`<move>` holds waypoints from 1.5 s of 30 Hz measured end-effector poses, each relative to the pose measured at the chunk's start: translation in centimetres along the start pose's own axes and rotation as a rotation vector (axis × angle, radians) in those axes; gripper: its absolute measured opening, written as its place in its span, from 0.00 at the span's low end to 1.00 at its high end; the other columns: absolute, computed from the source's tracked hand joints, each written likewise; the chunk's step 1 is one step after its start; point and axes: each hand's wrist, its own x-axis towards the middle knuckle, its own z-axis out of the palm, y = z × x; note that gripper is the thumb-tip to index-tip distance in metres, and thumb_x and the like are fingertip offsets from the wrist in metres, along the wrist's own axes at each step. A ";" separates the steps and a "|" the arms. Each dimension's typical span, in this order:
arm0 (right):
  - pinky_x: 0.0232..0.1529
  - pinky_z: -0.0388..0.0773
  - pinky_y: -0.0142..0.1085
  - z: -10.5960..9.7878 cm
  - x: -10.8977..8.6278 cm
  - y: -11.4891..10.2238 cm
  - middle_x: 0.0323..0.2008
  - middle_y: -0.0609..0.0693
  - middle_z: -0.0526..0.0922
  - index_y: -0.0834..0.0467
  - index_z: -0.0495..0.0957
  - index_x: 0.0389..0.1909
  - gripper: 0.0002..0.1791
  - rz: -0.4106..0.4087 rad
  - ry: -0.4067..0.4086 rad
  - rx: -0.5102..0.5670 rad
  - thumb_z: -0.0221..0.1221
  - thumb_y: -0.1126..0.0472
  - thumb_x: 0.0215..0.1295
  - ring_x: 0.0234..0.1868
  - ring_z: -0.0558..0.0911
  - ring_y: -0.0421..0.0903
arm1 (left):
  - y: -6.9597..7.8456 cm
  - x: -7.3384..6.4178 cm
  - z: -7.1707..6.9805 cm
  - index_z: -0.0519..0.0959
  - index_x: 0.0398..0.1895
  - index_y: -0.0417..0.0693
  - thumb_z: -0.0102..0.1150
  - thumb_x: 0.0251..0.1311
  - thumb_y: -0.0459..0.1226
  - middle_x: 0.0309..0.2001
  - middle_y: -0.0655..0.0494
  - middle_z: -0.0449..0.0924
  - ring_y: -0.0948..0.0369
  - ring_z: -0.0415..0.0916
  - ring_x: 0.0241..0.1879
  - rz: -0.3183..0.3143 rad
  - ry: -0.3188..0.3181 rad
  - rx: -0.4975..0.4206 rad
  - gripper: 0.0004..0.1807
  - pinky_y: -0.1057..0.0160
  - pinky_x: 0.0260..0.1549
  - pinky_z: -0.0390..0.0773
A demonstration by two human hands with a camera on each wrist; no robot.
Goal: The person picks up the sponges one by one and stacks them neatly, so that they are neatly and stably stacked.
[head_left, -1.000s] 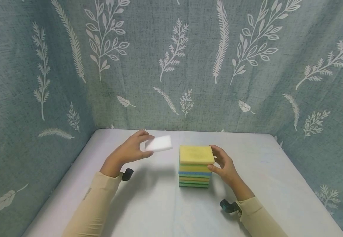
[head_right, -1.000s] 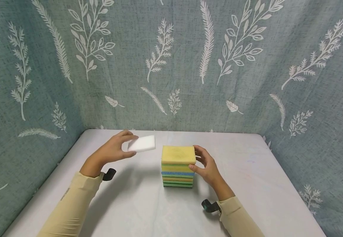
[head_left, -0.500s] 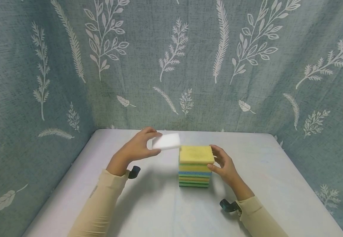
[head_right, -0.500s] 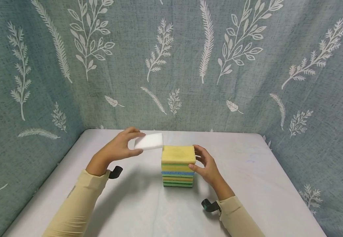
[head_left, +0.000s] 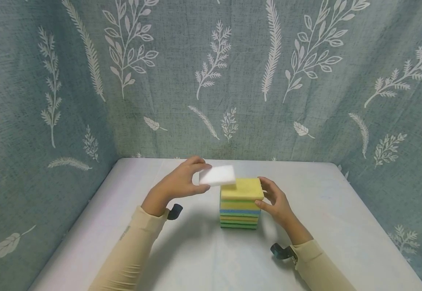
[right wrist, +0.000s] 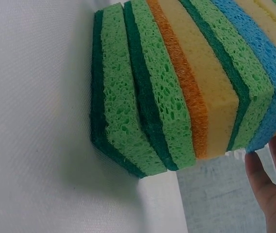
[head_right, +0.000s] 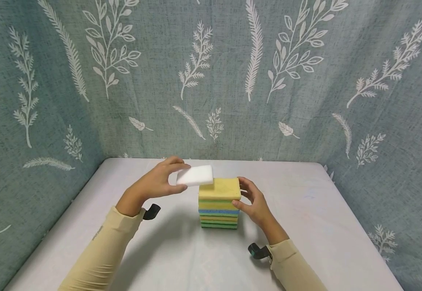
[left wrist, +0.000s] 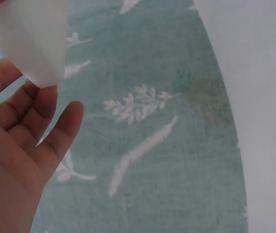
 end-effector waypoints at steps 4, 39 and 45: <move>0.58 0.68 0.31 0.0 0.0 -0.1 0.60 0.66 0.70 0.72 0.59 0.67 0.36 0.003 -0.002 -0.005 0.60 0.76 0.57 0.57 0.72 0.46 | 0.3 0.1 0.5 0.78 0.57 0.44 0.67 0.53 0.47 0.50 0.57 0.71 0.60 0.70 0.45 0.028 0.000 0.002 0.29 0.58 0.44 0.74; 0.59 0.67 0.30 0.0 0.0 -0.4 0.62 0.63 0.70 0.70 0.60 0.68 0.36 0.039 0.013 -0.029 0.61 0.74 0.57 0.59 0.72 0.43 | 3.8 2.4 2.4 0.78 0.58 0.48 0.66 0.54 0.53 0.51 0.60 0.70 0.63 0.69 0.49 0.033 -0.106 0.044 0.31 0.60 0.49 0.75; 0.59 0.67 0.32 0.0 0.1 -0.5 0.63 0.63 0.70 0.69 0.60 0.68 0.36 0.051 0.015 -0.030 0.61 0.74 0.57 0.59 0.71 0.42 | 4.0 2.4 2.9 0.78 0.58 0.49 0.66 0.54 0.54 0.50 0.62 0.70 0.65 0.69 0.48 0.035 -0.112 0.029 0.31 0.61 0.48 0.75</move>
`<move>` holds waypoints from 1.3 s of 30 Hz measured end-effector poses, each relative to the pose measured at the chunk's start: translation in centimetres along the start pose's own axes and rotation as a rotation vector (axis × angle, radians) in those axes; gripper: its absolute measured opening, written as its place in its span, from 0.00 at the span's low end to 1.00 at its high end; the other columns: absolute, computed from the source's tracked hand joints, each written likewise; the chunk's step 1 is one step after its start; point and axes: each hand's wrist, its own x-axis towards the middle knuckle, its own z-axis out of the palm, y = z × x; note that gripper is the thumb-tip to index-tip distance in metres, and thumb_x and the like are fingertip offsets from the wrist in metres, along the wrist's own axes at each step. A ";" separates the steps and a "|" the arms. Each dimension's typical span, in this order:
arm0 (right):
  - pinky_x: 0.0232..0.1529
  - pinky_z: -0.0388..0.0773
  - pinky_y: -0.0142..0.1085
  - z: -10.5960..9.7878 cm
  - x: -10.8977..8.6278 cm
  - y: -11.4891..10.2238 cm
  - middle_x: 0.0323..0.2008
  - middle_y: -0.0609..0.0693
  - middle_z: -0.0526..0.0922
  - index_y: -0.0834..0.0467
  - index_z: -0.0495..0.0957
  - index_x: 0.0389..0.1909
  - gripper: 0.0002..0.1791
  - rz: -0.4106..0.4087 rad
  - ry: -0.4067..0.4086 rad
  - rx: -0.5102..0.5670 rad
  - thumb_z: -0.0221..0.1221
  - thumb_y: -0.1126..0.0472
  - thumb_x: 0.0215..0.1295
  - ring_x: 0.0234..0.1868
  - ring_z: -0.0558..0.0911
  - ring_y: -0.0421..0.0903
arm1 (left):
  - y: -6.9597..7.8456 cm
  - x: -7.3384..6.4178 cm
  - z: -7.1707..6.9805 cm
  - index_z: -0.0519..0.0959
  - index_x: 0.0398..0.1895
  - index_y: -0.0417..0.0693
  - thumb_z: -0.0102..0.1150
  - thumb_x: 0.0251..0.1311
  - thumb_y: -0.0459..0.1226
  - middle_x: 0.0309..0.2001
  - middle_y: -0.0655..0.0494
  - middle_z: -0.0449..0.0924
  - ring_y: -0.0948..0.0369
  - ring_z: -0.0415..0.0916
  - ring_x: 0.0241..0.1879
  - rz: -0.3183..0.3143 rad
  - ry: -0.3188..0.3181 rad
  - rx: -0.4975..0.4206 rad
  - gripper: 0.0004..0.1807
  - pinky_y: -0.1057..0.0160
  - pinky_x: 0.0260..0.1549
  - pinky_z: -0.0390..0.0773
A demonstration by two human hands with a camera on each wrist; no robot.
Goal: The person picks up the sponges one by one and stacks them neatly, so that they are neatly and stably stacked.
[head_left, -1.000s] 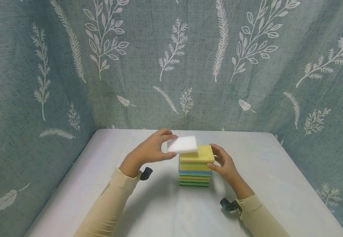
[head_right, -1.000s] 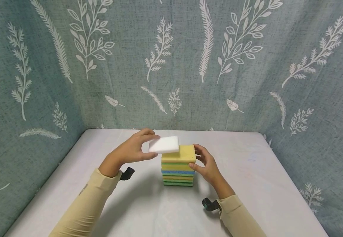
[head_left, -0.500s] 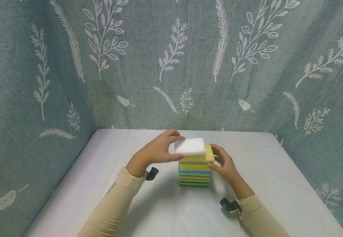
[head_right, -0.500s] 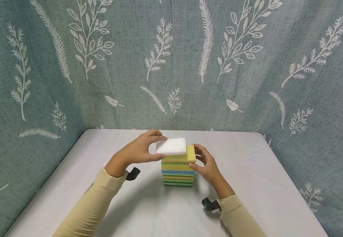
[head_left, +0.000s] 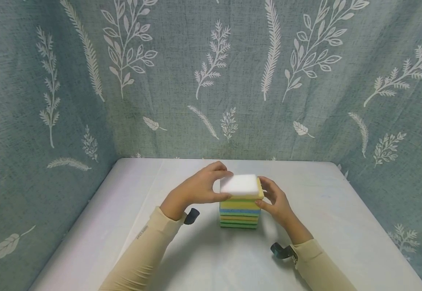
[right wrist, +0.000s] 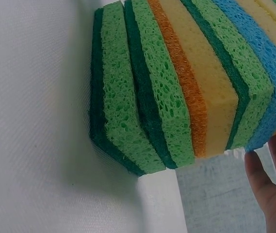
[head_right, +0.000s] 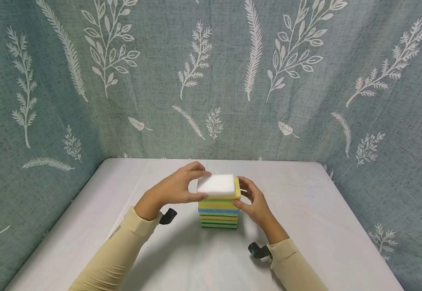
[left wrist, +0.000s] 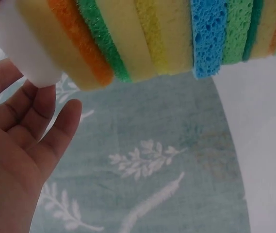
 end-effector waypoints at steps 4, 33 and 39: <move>0.59 0.67 0.31 0.0 0.0 0.1 0.62 0.64 0.70 0.70 0.60 0.68 0.36 -0.014 -0.004 0.006 0.61 0.75 0.57 0.59 0.72 0.44 | 0.0 -0.1 0.2 0.78 0.58 0.49 0.65 0.54 0.54 0.50 0.62 0.69 0.65 0.68 0.48 0.000 -0.001 0.008 0.31 0.61 0.48 0.75; 0.58 0.68 0.31 -0.1 0.0 0.2 0.62 0.65 0.70 0.71 0.61 0.67 0.36 -0.038 0.000 0.004 0.61 0.76 0.56 0.59 0.72 0.44 | 0.0 0.0 0.4 0.78 0.59 0.47 0.64 0.57 0.54 0.54 0.57 0.70 0.61 0.68 0.52 0.009 -0.003 0.045 0.30 0.59 0.51 0.74; 0.58 0.68 0.31 -0.1 0.0 0.2 0.60 0.64 0.71 0.71 0.62 0.66 0.35 -0.043 0.000 0.004 0.61 0.76 0.56 0.58 0.72 0.44 | 0.0 -0.1 0.4 0.78 0.59 0.48 0.65 0.55 0.55 0.54 0.58 0.70 0.62 0.68 0.53 0.006 -0.001 0.049 0.32 0.59 0.52 0.74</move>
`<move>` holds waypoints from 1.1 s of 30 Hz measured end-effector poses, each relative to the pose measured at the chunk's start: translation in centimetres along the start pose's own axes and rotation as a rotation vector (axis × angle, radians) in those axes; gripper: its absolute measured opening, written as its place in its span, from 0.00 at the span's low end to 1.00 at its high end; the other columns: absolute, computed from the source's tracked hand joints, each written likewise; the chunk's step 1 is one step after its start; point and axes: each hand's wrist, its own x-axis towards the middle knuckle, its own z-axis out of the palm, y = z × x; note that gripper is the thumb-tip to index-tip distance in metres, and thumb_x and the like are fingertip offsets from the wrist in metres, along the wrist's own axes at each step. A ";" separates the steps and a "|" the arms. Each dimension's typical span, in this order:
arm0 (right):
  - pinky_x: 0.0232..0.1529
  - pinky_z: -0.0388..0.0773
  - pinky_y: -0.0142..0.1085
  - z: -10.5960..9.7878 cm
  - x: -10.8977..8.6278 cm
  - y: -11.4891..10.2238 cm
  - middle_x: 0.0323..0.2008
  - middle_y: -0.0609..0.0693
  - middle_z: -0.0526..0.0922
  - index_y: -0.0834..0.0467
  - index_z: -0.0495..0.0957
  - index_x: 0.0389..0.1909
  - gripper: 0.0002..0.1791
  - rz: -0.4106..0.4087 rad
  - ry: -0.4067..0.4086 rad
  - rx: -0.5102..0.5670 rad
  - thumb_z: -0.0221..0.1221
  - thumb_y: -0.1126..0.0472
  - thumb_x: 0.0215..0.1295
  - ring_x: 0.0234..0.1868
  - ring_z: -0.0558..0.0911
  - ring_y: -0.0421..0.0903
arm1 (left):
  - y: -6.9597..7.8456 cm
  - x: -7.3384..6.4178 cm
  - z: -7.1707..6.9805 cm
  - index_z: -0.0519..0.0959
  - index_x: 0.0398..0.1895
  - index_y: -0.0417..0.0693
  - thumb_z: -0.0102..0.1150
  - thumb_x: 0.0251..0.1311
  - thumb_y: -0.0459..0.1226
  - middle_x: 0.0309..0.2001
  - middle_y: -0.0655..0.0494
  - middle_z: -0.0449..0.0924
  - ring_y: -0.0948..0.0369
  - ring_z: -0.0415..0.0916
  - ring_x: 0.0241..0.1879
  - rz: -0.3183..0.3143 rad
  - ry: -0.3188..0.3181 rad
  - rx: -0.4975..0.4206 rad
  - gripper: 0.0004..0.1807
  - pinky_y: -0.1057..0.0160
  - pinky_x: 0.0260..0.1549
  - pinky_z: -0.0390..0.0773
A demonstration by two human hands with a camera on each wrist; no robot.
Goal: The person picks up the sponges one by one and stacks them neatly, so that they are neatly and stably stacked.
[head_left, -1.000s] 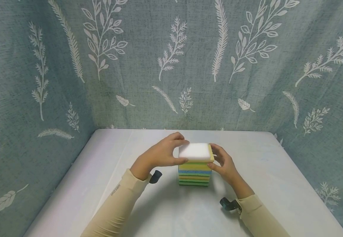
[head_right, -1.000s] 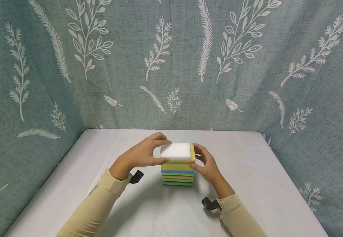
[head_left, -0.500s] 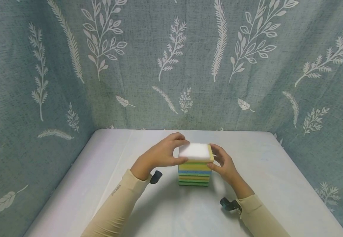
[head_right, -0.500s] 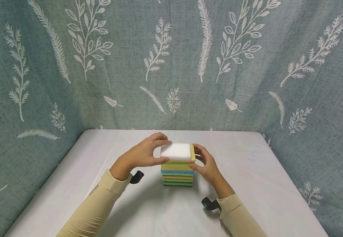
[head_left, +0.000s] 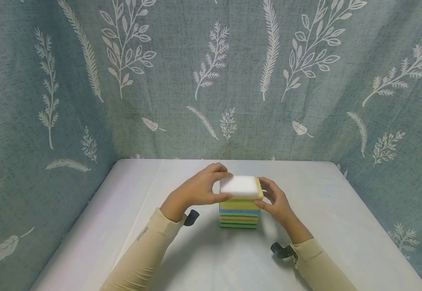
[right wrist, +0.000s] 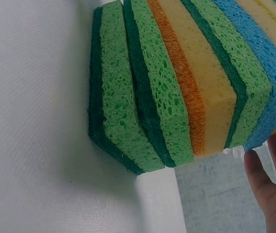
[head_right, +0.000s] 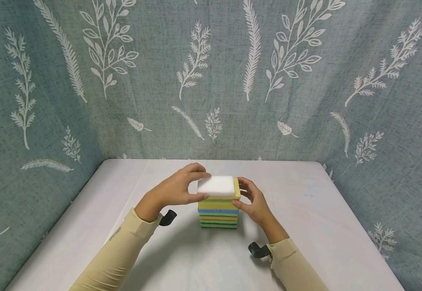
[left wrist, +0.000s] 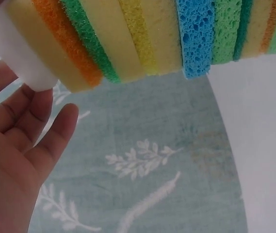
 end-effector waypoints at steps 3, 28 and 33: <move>0.59 0.68 0.31 0.0 0.0 0.0 0.60 0.64 0.71 0.71 0.62 0.65 0.35 -0.002 0.002 0.003 0.61 0.76 0.55 0.58 0.73 0.44 | 0.0 0.0 0.0 0.77 0.60 0.48 0.68 0.52 0.54 0.55 0.58 0.70 0.62 0.67 0.54 -0.012 -0.014 -0.010 0.33 0.59 0.53 0.74; 0.59 0.68 0.33 0.0 0.2 -0.1 0.60 0.65 0.71 0.72 0.62 0.64 0.34 0.025 0.010 0.010 0.62 0.76 0.55 0.57 0.73 0.46 | -0.5 0.1 0.1 0.75 0.62 0.49 0.66 0.57 0.49 0.56 0.60 0.72 0.63 0.69 0.55 0.025 -0.032 -0.056 0.30 0.58 0.55 0.73; 0.59 0.68 0.33 0.0 0.1 0.0 0.60 0.65 0.71 0.71 0.62 0.64 0.35 0.030 0.012 0.011 0.62 0.76 0.54 0.58 0.73 0.44 | -0.4 -0.1 0.2 0.75 0.63 0.50 0.67 0.56 0.49 0.58 0.60 0.71 0.62 0.69 0.56 -0.004 -0.039 -0.057 0.31 0.57 0.56 0.73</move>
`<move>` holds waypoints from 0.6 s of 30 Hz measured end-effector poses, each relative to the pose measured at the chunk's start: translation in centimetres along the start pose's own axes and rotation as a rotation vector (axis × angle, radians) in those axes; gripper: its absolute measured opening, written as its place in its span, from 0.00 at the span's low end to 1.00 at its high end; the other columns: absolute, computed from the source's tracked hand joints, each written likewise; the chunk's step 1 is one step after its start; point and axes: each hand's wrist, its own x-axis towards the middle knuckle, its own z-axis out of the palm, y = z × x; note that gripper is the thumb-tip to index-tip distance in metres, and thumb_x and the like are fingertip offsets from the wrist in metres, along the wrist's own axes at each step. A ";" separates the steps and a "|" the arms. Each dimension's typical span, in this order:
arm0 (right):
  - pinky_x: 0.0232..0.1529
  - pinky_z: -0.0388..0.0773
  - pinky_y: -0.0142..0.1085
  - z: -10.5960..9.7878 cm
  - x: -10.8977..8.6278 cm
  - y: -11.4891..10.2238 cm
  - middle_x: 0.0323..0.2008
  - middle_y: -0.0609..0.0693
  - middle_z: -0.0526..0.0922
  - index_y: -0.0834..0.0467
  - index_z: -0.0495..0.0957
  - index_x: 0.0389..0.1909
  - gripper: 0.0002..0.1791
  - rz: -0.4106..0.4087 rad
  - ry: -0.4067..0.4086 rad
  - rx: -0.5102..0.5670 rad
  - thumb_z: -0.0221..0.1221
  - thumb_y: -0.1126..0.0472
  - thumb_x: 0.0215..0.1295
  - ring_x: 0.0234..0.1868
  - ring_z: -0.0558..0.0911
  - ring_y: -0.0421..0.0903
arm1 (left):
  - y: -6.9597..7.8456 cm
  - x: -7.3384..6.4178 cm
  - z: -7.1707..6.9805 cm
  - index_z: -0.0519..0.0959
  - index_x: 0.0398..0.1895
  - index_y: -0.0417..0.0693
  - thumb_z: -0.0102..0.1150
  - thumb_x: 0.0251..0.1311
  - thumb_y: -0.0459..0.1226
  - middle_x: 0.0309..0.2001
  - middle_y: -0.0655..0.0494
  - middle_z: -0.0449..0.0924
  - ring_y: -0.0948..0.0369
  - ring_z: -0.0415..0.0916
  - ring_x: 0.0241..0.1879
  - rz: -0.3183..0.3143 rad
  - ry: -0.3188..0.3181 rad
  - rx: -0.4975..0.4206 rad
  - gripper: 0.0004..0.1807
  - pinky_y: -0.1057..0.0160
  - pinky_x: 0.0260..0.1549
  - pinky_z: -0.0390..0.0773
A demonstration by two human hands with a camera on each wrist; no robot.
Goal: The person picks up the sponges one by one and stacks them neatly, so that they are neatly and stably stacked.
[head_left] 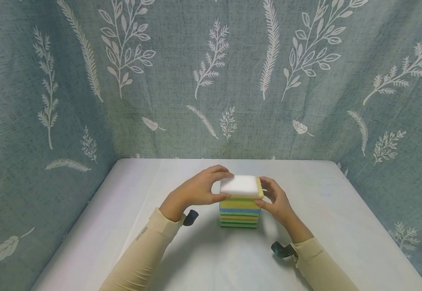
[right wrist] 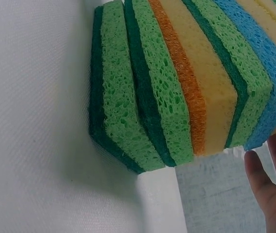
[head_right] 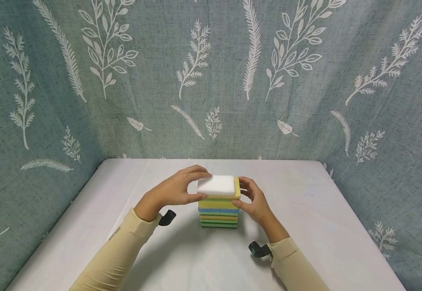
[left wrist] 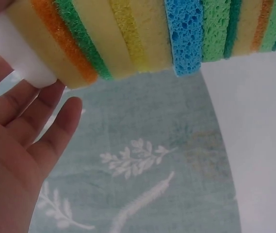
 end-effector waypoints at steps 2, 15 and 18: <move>0.59 0.68 0.32 0.0 0.0 0.1 0.60 0.65 0.71 0.71 0.62 0.64 0.35 -0.004 -0.001 -0.001 0.63 0.76 0.54 0.58 0.73 0.44 | 0.0 -0.1 0.0 0.74 0.63 0.51 0.67 0.55 0.49 0.58 0.59 0.71 0.61 0.69 0.57 -0.013 0.004 -0.001 0.32 0.56 0.56 0.72; 0.61 0.69 0.47 -1.0 -0.6 0.3 0.60 0.67 0.69 0.72 0.59 0.66 0.39 -0.019 -0.021 -0.011 0.63 0.77 0.53 0.59 0.72 0.45 | -2.4 -3.5 0.0 0.62 0.73 0.57 0.71 0.50 0.54 0.68 0.60 0.64 0.59 0.61 0.67 -0.117 0.010 0.004 0.46 0.52 0.62 0.66; 0.60 0.70 0.47 -1.7 -0.8 0.6 0.59 0.69 0.69 0.73 0.59 0.66 0.39 -0.032 -0.024 -0.025 0.64 0.78 0.53 0.59 0.72 0.58 | -3.7 -5.4 -0.1 0.63 0.73 0.57 0.71 0.51 0.54 0.68 0.58 0.64 0.57 0.60 0.67 -0.189 -0.006 0.030 0.46 0.51 0.63 0.65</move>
